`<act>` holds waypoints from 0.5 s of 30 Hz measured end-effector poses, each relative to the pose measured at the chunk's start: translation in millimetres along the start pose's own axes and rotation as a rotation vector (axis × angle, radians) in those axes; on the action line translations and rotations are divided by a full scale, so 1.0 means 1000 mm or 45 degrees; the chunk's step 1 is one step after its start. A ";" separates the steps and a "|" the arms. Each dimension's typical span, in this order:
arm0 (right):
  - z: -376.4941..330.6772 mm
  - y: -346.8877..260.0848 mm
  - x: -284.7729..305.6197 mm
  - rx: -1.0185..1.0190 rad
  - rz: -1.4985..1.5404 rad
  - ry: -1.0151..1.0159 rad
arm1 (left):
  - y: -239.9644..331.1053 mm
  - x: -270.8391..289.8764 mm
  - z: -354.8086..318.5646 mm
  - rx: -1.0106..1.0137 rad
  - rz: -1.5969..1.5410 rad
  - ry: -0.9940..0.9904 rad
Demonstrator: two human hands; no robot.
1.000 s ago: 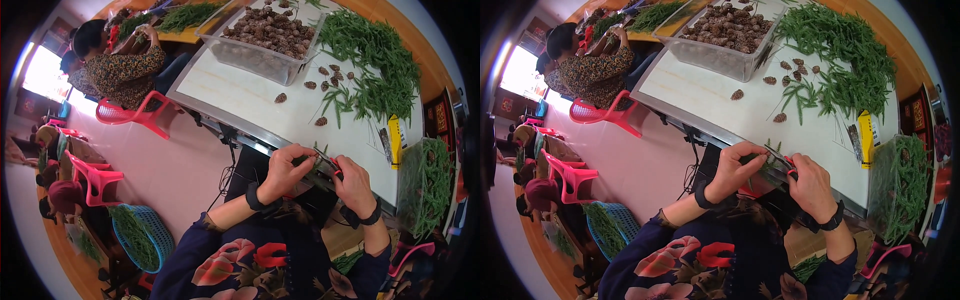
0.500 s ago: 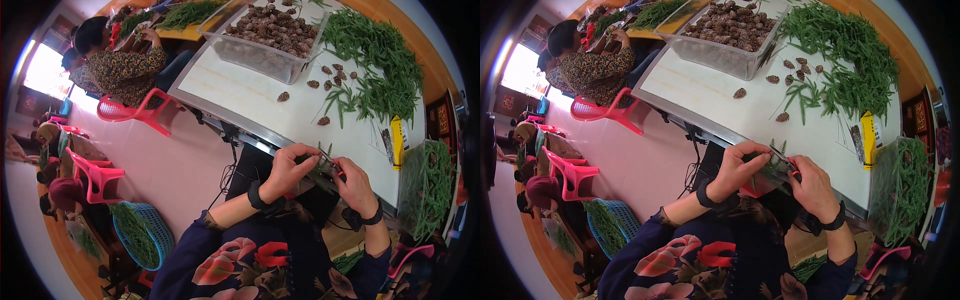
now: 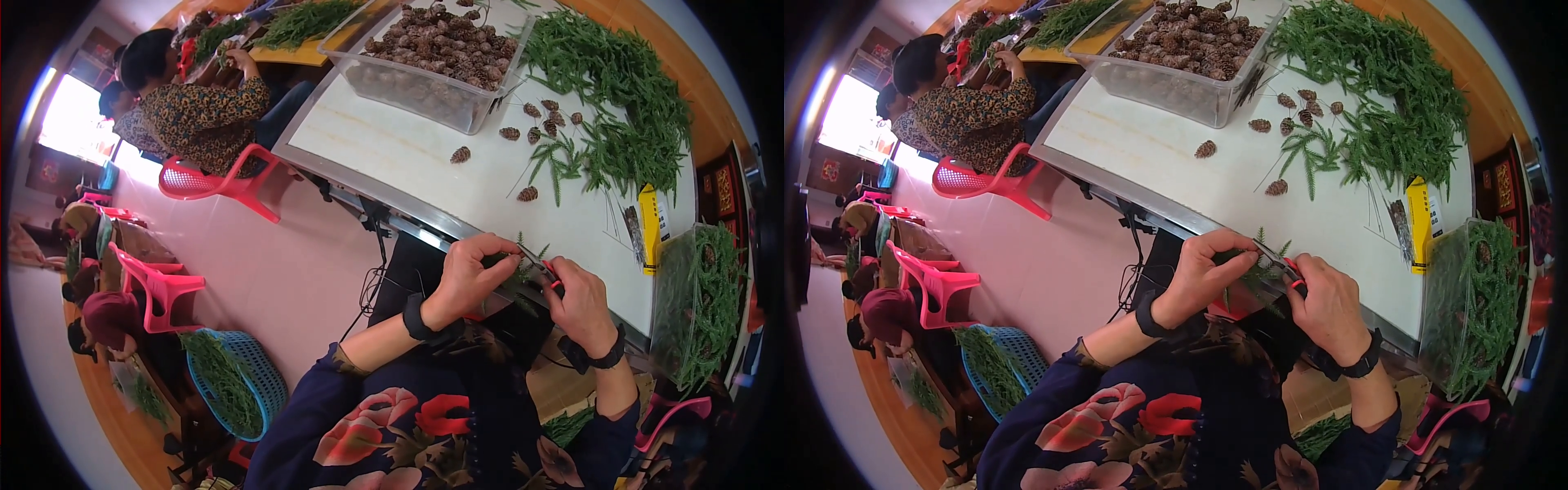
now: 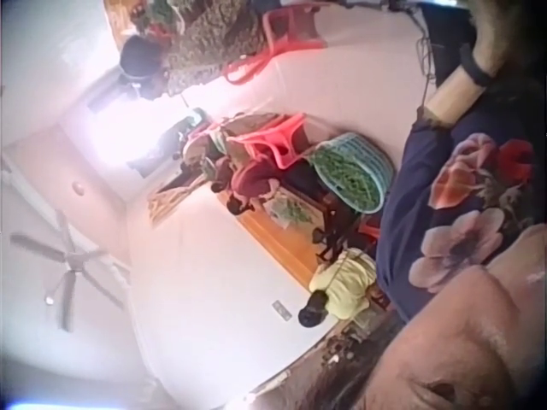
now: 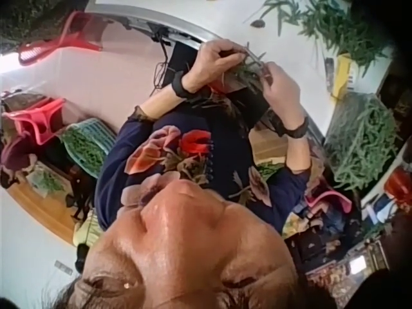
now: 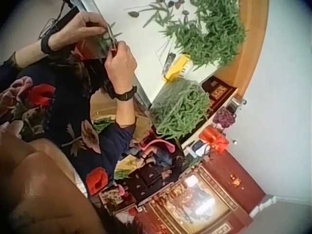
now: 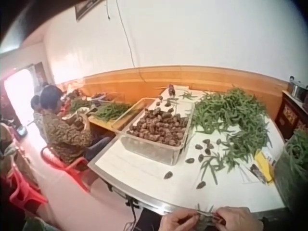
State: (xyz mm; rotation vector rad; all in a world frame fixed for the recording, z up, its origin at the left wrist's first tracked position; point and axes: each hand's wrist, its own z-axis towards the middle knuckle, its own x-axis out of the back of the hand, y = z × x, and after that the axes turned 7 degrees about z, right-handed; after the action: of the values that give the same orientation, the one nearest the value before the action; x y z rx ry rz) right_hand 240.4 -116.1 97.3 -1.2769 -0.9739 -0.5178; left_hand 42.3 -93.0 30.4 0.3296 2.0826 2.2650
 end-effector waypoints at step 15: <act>-0.002 -0.003 -0.002 0.030 -0.090 0.066 | -0.002 0.000 -0.004 0.019 -0.018 -0.021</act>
State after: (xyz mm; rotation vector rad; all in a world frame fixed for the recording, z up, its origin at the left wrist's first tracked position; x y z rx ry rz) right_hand 237.5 -118.9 96.7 -1.2057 -0.9817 -0.5904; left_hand 41.7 -96.4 28.0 0.3316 2.0879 2.2326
